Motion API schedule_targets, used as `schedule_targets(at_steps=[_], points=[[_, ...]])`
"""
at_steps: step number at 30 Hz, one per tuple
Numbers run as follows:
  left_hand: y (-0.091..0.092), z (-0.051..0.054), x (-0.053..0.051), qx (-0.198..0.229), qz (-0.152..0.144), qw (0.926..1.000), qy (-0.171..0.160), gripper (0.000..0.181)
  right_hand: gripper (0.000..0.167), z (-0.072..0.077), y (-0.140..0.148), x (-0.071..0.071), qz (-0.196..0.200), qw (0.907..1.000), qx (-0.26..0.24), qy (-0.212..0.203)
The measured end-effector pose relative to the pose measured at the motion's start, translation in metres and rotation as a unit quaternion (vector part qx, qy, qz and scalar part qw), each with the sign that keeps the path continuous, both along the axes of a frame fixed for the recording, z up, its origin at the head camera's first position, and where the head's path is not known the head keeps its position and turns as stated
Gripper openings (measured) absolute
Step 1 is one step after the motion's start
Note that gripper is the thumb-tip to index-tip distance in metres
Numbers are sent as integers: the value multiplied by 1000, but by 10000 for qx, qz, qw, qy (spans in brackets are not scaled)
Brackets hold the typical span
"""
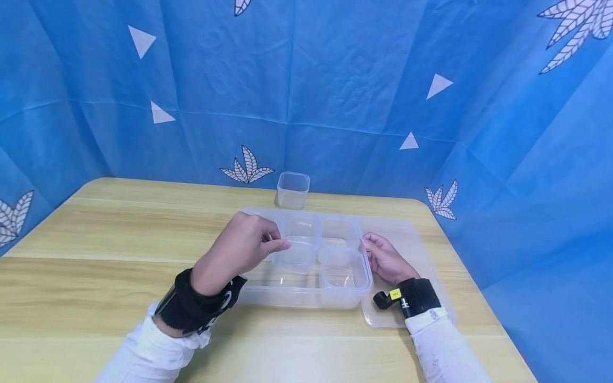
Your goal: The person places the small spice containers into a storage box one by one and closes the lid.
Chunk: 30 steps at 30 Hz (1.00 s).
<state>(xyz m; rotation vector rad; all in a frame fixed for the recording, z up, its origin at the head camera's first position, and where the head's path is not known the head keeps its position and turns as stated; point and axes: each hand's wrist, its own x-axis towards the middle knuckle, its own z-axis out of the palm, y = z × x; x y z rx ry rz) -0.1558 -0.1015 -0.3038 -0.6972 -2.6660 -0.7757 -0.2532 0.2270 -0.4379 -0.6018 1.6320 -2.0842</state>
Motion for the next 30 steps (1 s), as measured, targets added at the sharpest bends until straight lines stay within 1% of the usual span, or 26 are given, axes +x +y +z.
schedule_targets(at_steps=[9,14,20,28,30], points=[[2,1,3,26,-45,9999,-105,21,14,-3,1,0,-18,10000,-59,0],[3,1,4,29,-60,9999,-145,21,14,-2,1,0,26,10000,-79,-1],[4,0,5,21,-117,9999,-55,22,15,0,1,1,54,10000,-48,-37],[6,-5,2,-103,-197,9997,33,21,15,1,1,2,15,10000,-18,-66],[7,-6,2,-138,-191,9997,4,21,15,1,0,2,0,10000,-8,-65]])
